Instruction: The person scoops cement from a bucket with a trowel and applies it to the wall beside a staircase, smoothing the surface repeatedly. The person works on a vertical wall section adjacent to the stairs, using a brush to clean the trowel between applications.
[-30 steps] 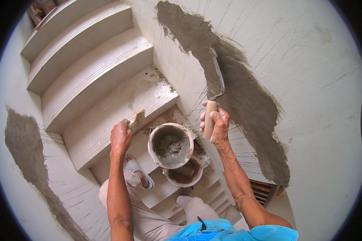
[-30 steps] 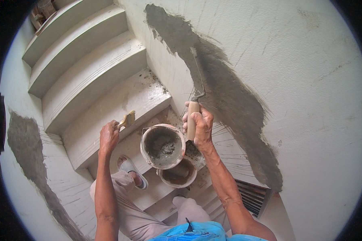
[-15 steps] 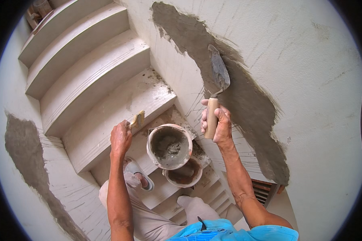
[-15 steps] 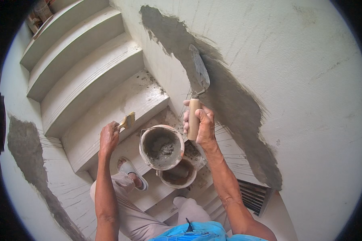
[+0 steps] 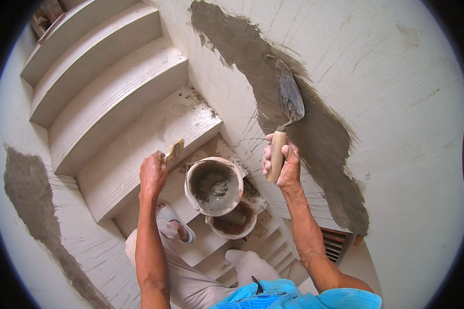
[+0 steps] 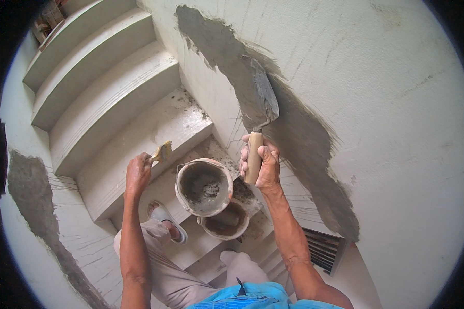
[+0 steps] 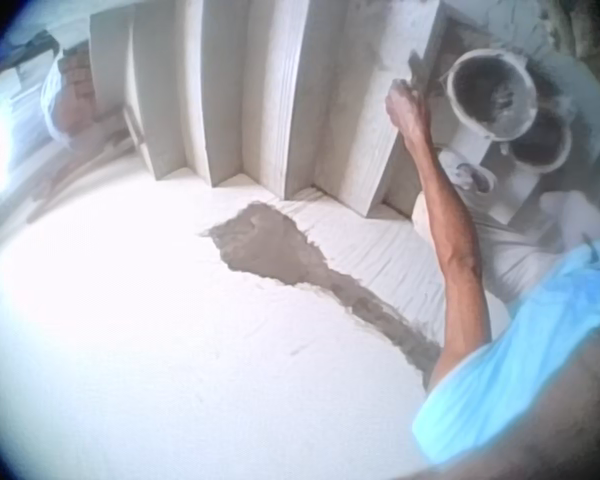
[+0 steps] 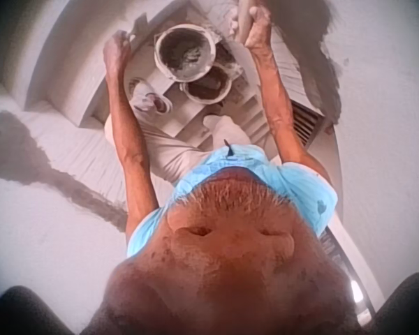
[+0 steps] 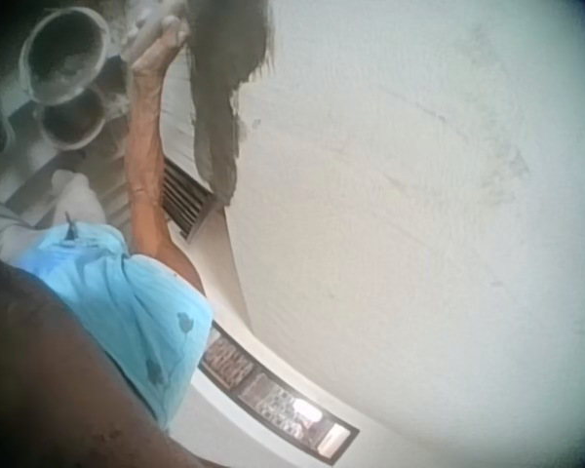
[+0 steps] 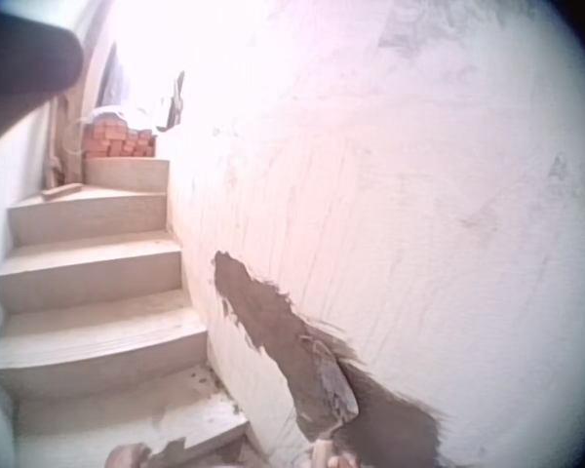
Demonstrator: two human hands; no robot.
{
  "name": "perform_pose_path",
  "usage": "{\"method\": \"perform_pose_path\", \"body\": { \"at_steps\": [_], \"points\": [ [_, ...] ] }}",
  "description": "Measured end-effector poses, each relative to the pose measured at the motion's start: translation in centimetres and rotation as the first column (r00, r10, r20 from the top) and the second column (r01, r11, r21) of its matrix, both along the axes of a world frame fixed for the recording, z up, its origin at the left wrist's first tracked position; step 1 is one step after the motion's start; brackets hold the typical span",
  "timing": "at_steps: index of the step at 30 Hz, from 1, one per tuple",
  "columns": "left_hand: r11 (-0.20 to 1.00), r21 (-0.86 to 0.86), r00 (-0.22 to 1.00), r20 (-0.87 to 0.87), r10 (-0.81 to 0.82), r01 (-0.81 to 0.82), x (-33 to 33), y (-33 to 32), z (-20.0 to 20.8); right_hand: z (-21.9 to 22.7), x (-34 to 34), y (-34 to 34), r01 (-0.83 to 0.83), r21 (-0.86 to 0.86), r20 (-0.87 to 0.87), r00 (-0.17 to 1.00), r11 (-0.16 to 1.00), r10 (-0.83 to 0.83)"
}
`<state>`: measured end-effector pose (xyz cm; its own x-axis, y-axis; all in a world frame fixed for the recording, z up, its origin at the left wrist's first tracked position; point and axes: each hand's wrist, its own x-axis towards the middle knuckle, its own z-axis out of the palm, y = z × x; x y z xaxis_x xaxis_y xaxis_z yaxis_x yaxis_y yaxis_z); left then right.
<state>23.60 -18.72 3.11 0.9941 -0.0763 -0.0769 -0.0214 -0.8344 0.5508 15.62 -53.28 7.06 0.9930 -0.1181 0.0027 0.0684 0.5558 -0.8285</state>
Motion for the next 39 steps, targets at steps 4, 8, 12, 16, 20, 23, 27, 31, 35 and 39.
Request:
{"method": "perform_pose_path", "body": {
  "at_steps": [4, 8, 12, 16, 20, 23, 27, 31, 35, 39],
  "points": [
    [1.000, -0.016, 1.000, 0.008, 0.010, -0.010, -0.1, -0.1, 0.2, -0.7, -0.6, -0.4, -0.006, 0.033, 0.008, 1.000, 0.999, 0.006],
    [1.000, -0.006, 1.000, 0.013, 0.007, -0.007, -0.1, 0.2, 0.1, -0.9, -1.2, -0.5, 0.001, 0.039, 0.021, 1.000, 0.999, -0.002],
    [1.000, 0.000, 1.000, -0.005, 0.016, -0.016, -0.1, 0.1, 0.1, -0.9, -1.7, -0.7, -0.014, 0.053, 0.026, 1.000, 0.999, 0.012],
    [1.000, -0.004, 1.000, -0.012, 0.021, -0.021, -0.3, 0.4, 0.0, -1.0, -2.4, -0.2, -0.025, 0.105, 0.031, 0.999, 0.994, 0.022],
    [1.000, 0.011, 1.000, -0.011, 0.019, -0.019, -0.5, 0.7, 0.2, -1.2, -2.6, 0.1, -0.023, 0.040, 0.009, 1.000, 0.999, 0.022],
    [1.000, -0.005, 1.000, -0.017, 0.019, -0.019, -0.6, 0.5, 0.2, -0.6, -1.2, 0.5, -0.044, -0.110, -0.011, 0.999, 0.993, 0.043],
    [1.000, -0.027, 1.000, 0.017, -0.003, 0.003, -0.5, 0.5, -0.4, -0.3, 0.8, 1.1, -0.055, -0.168, -0.016, 0.998, 0.984, 0.053],
    [1.000, 0.006, 1.000, -0.011, -0.002, 0.002, -0.6, 0.4, 0.1, 0.1, 1.9, 1.0, -0.038, -0.141, -0.016, 0.999, 0.989, 0.036],
    [1.000, 0.004, 1.000, -0.018, 0.009, -0.008, -0.6, 0.3, 0.1, 0.4, 2.4, 0.1, -0.029, -0.154, -0.023, 0.999, 0.988, 0.025],
    [1.000, -0.014, 1.000, 0.001, 0.005, -0.005, -0.6, 0.3, 0.2, 0.7, 2.4, -0.5, -0.023, -0.194, -0.021, 1.000, 0.981, 0.019]
  ]
}}
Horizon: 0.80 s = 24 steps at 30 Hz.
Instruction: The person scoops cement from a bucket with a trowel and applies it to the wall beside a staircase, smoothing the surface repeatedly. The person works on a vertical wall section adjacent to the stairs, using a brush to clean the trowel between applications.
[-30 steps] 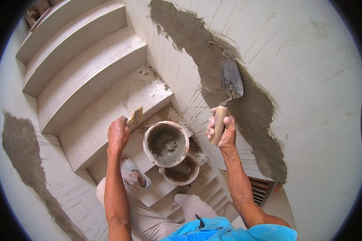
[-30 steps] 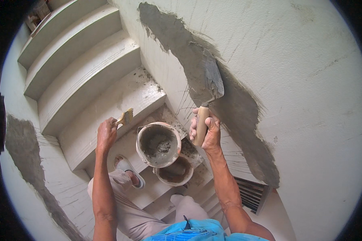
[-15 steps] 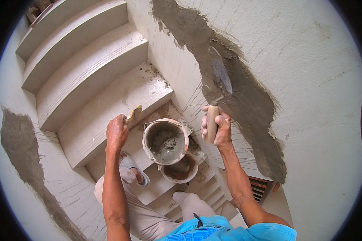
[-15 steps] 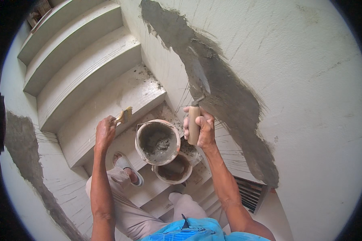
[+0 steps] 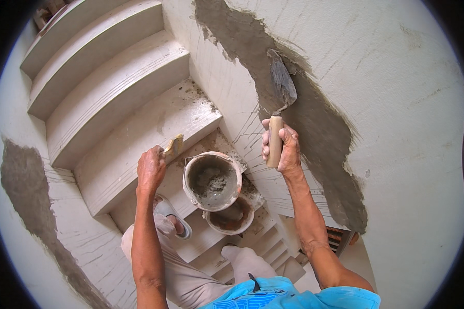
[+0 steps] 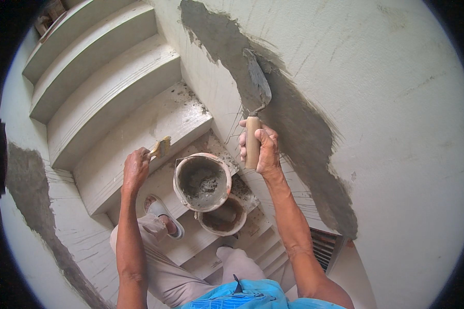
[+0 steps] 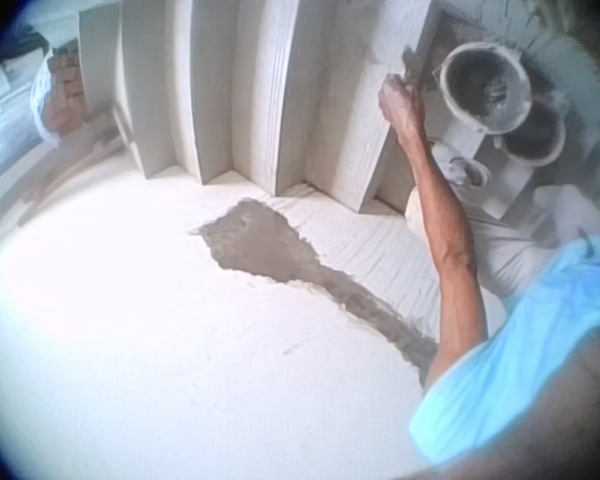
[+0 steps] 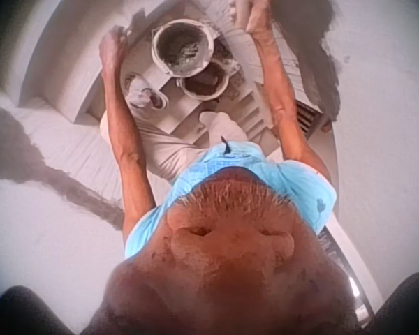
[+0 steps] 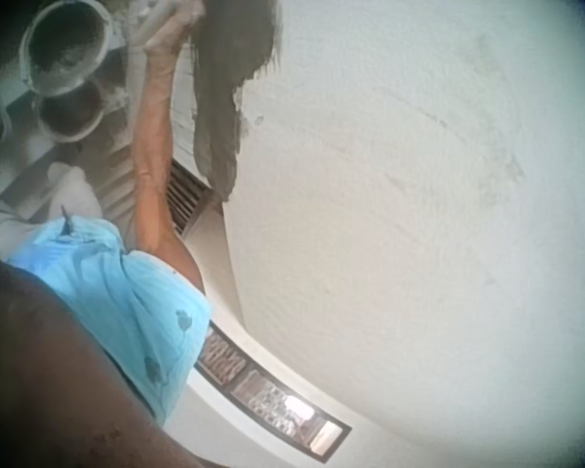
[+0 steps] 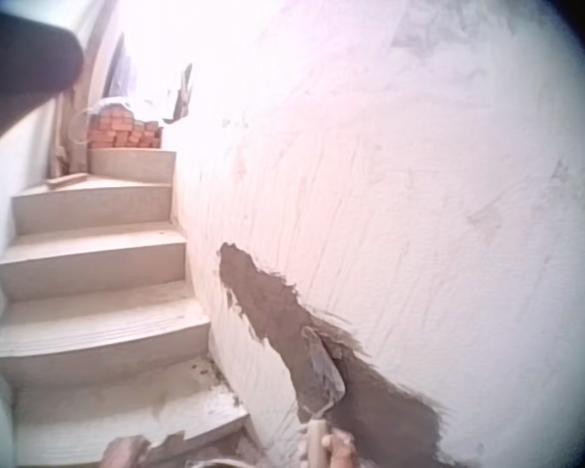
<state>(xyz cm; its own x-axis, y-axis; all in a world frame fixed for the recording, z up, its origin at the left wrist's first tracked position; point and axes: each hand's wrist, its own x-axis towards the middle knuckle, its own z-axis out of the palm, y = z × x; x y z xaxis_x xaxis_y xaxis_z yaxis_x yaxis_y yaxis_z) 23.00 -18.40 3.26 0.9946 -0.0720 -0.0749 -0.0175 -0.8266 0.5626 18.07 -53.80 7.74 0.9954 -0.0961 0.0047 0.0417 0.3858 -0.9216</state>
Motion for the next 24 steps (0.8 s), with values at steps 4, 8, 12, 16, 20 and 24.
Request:
{"method": "perform_pose_path", "body": {
  "at_steps": [4, 8, 12, 16, 20, 24],
  "points": [
    [1.000, 0.011, 1.000, 0.010, -0.014, 0.014, 0.1, 0.2, -0.2, 0.1, -0.8, 0.4, 0.035, 0.041, 0.010, 0.999, 0.999, -0.035],
    [1.000, 0.006, 1.000, -0.001, -0.010, 0.010, 0.1, 0.4, -0.2, 0.1, -1.7, 0.6, 0.037, 0.081, 0.020, 0.999, 0.996, -0.039],
    [1.000, -0.008, 1.000, 0.001, -0.004, 0.004, 0.0, 0.2, 0.2, 0.2, -1.3, 0.9, -0.024, 0.039, 0.006, 1.000, 0.999, 0.024],
    [1.000, 0.011, 1.000, -0.020, -0.009, 0.010, 0.1, -0.2, 0.4, 0.3, 0.3, 0.9, -0.047, 0.031, -0.007, 0.999, 0.998, 0.047],
    [1.000, -0.004, 1.000, -0.010, -0.012, 0.011, 0.1, -0.2, 0.1, 0.8, -0.1, 1.0, 0.025, 0.036, -0.005, 1.000, 0.999, -0.025],
    [1.000, 0.024, 1.000, -0.009, -0.013, 0.013, 0.1, -0.1, 0.5, 0.3, -2.2, 1.2, 0.045, 0.142, 0.037, 0.998, 0.989, -0.050]
  ]
}}
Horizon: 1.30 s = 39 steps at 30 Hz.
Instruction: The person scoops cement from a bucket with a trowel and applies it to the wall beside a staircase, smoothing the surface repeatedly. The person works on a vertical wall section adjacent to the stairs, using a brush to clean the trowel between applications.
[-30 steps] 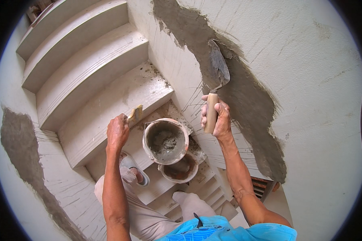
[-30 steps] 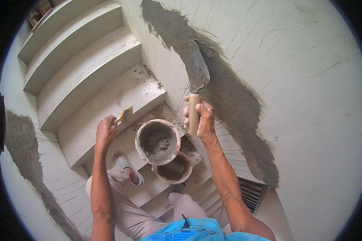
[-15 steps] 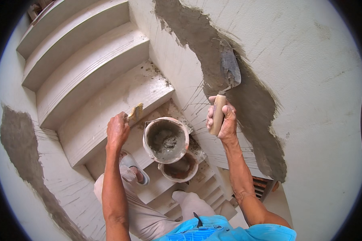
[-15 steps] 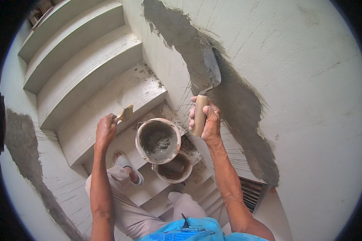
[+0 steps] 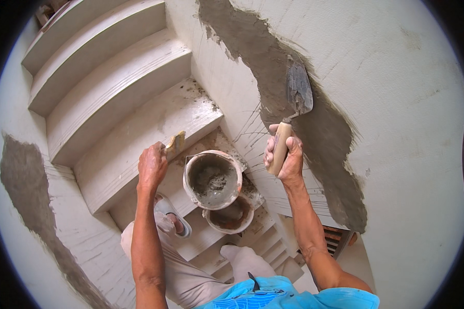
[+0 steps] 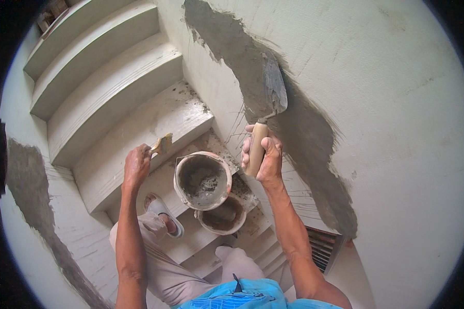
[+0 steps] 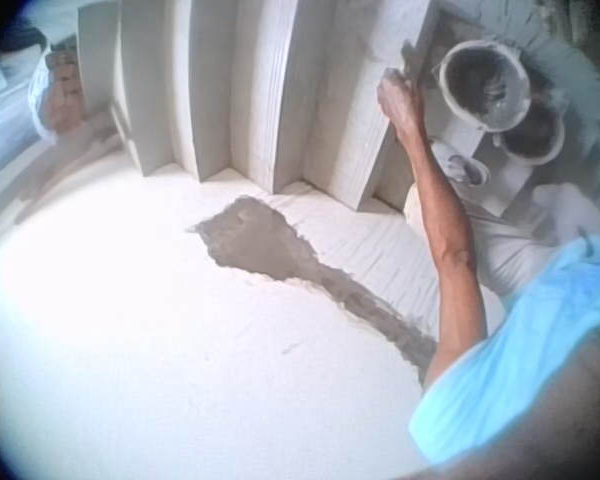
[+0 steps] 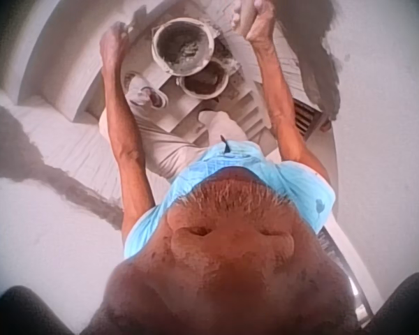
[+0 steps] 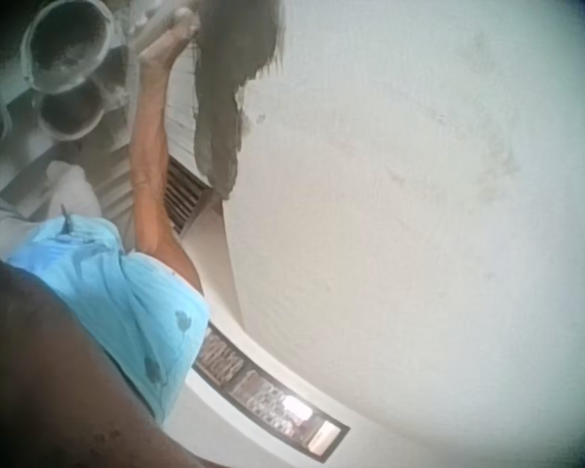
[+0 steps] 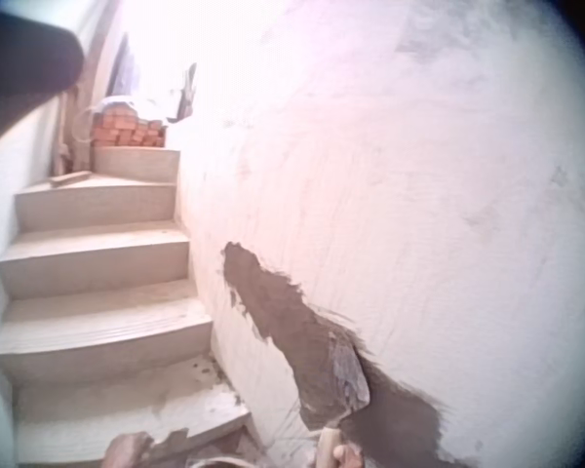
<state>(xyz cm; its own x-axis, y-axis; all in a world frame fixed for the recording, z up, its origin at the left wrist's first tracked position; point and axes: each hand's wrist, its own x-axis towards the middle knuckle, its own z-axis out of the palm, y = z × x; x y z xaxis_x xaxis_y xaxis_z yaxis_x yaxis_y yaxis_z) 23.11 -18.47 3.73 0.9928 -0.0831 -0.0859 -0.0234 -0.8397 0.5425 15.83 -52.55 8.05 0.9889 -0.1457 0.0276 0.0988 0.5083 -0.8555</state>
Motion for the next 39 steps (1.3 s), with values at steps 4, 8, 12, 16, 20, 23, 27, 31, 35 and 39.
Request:
{"method": "perform_pose_path", "body": {
  "at_steps": [4, 8, 12, 16, 20, 23, 27, 31, 35, 39],
  "points": [
    [1.000, -0.011, 1.000, -0.009, 0.019, -0.019, -0.1, -0.4, 0.4, 0.0, -0.2, 0.0, -0.027, -0.040, -0.027, 0.999, 0.999, 0.026],
    [1.000, -0.015, 1.000, -0.002, 0.003, -0.003, 0.0, -0.5, -0.1, 0.1, 0.7, -0.3, -0.058, -0.034, -0.035, 0.998, 0.998, 0.057],
    [1.000, -0.006, 1.000, -0.019, -0.008, 0.008, 0.0, -0.8, 0.2, -0.3, 0.2, -1.6, -0.053, -0.001, -0.022, 0.998, 0.999, 0.053],
    [1.000, -0.012, 1.000, -0.004, -0.007, 0.007, 0.2, -0.8, -0.1, -1.1, -1.1, -3.2, -0.066, 0.057, -0.035, 0.997, 0.996, 0.068],
    [1.000, -0.016, 1.000, 0.018, -0.023, 0.023, 0.1, -0.7, -0.1, -1.4, -1.8, -3.9, -0.099, 0.108, -0.021, 0.995, 0.989, 0.102],
    [1.000, -0.009, 1.000, 0.007, -0.009, 0.009, 0.1, -0.4, -0.1, -1.1, -2.1, -3.4, -0.088, 0.110, -0.032, 0.995, 0.990, 0.092],
    [1.000, -0.001, 0.999, 0.035, -0.013, 0.013, 0.1, -0.1, -0.6, -0.8, -3.3, -2.6, -0.057, 0.126, -0.058, 0.996, 0.990, 0.065],
    [1.000, -0.003, 1.000, 0.018, -0.003, 0.003, 0.0, -0.1, -0.5, -0.7, -4.9, -2.2, -0.040, 0.128, -0.082, 0.995, 0.991, 0.051],
    [1.000, -0.002, 1.000, 0.009, -0.001, 0.001, -0.1, -0.3, -0.3, 0.2, -5.5, -2.1, -0.070, 0.009, -0.094, 0.993, 0.997, 0.071],
    [1.000, -0.005, 1.000, 0.003, -0.008, 0.008, -0.1, -0.5, -0.3, 0.2, -5.4, -2.5, -0.007, -0.011, -0.033, 0.999, 1.000, 0.006]
  ]
}}
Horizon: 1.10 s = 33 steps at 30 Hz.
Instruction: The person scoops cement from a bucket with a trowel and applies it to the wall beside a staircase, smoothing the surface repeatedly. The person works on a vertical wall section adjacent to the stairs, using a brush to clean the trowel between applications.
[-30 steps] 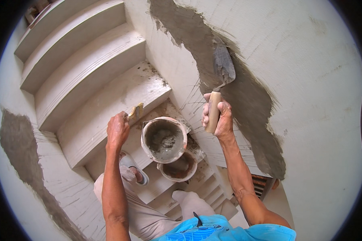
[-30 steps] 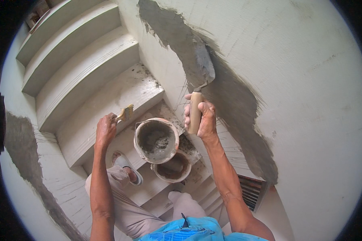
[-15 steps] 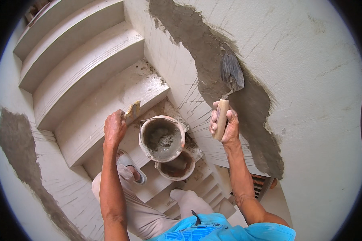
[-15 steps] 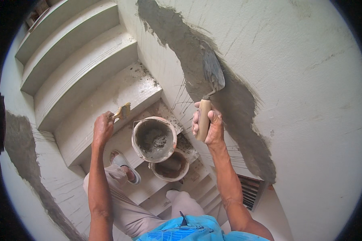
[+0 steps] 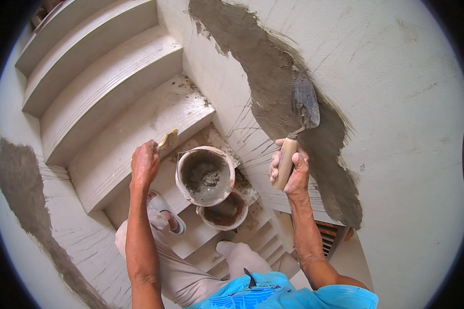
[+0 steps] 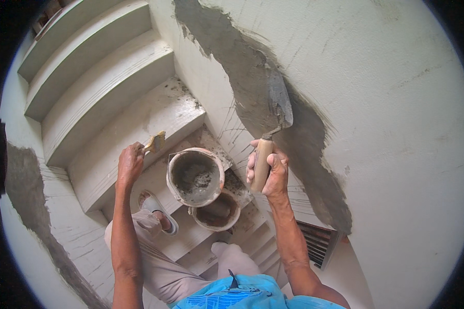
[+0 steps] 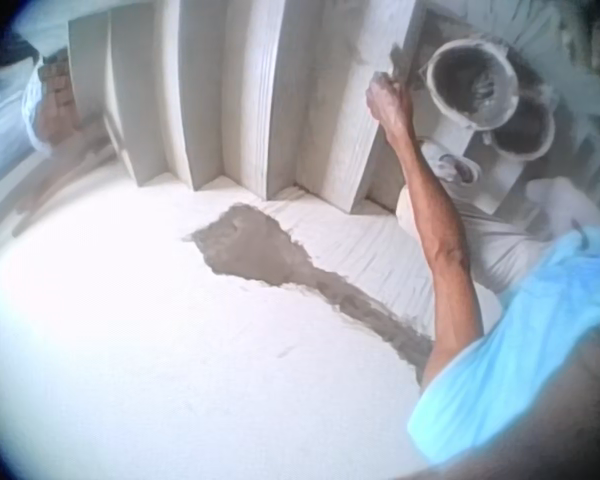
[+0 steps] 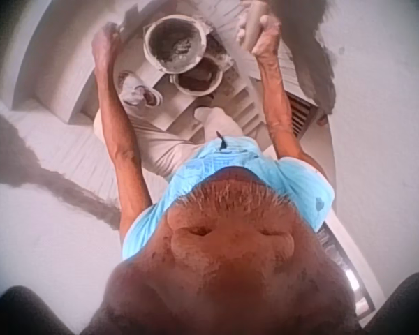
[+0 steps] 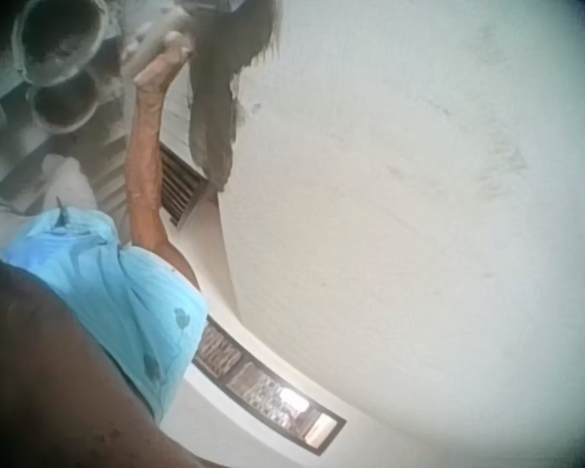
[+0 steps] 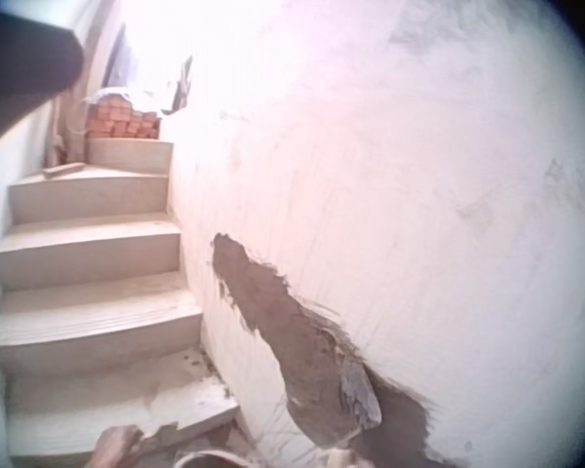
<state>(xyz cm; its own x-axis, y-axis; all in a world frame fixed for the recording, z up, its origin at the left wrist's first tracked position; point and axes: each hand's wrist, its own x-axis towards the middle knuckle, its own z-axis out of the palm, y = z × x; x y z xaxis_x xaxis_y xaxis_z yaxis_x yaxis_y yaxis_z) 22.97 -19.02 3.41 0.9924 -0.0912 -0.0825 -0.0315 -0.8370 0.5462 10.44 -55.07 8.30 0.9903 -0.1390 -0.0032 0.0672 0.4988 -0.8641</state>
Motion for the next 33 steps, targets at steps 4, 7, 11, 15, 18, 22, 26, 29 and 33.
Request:
{"method": "perform_pose_path", "body": {
  "at_steps": [4, 7, 11, 15, 18, 22, 26, 29, 33],
  "points": [
    [1.000, -0.001, 1.000, 0.000, 0.002, -0.002, 0.1, 0.0, 0.0, -0.2, -0.1, -0.3, 0.067, -0.072, 0.040, 0.997, 0.995, -0.064],
    [1.000, -0.004, 1.000, -0.005, -0.001, 0.001, 0.1, 0.0, 0.0, -0.2, 0.2, -0.2, 0.095, -0.102, 0.033, 0.995, 0.990, -0.092],
    [1.000, -0.001, 1.000, -0.006, -0.005, 0.005, 0.2, 0.1, -0.2, 0.4, 0.8, 0.3, 0.105, -0.087, 0.026, 0.994, 0.991, -0.103],
    [1.000, 0.006, 1.000, -0.025, -0.006, 0.006, 0.3, -0.2, 0.0, 0.8, 1.1, 0.5, 0.086, -0.081, 0.022, 0.996, 0.993, -0.085],
    [1.000, -0.015, 1.000, -0.019, -0.006, 0.005, 0.4, -0.3, -0.2, 1.3, 1.3, 0.5, 0.067, -0.073, 0.014, 0.998, 0.995, -0.066],
    [1.000, -0.002, 0.999, -0.034, -0.007, 0.007, 0.3, -0.5, 0.3, 1.2, 1.3, 0.2, 0.015, -0.004, 0.003, 1.000, 1.000, -0.015],
    [1.000, -0.003, 0.999, -0.029, -0.017, 0.017, 0.4, -0.4, 0.3, 0.9, 0.9, -0.1, -0.095, 0.207, 0.007, 0.995, 0.974, 0.095],
    [1.000, -0.005, 1.000, -0.028, -0.012, 0.012, 0.3, -0.3, 0.2, 0.6, 0.5, 0.1, -0.141, 0.267, 0.022, 0.990, 0.953, 0.140],
    [1.000, -0.005, 1.000, -0.017, -0.002, 0.002, 0.3, -0.3, 0.1, 0.8, 0.5, 0.8, -0.139, 0.223, 0.008, 0.990, 0.965, 0.141]
  ]
}}
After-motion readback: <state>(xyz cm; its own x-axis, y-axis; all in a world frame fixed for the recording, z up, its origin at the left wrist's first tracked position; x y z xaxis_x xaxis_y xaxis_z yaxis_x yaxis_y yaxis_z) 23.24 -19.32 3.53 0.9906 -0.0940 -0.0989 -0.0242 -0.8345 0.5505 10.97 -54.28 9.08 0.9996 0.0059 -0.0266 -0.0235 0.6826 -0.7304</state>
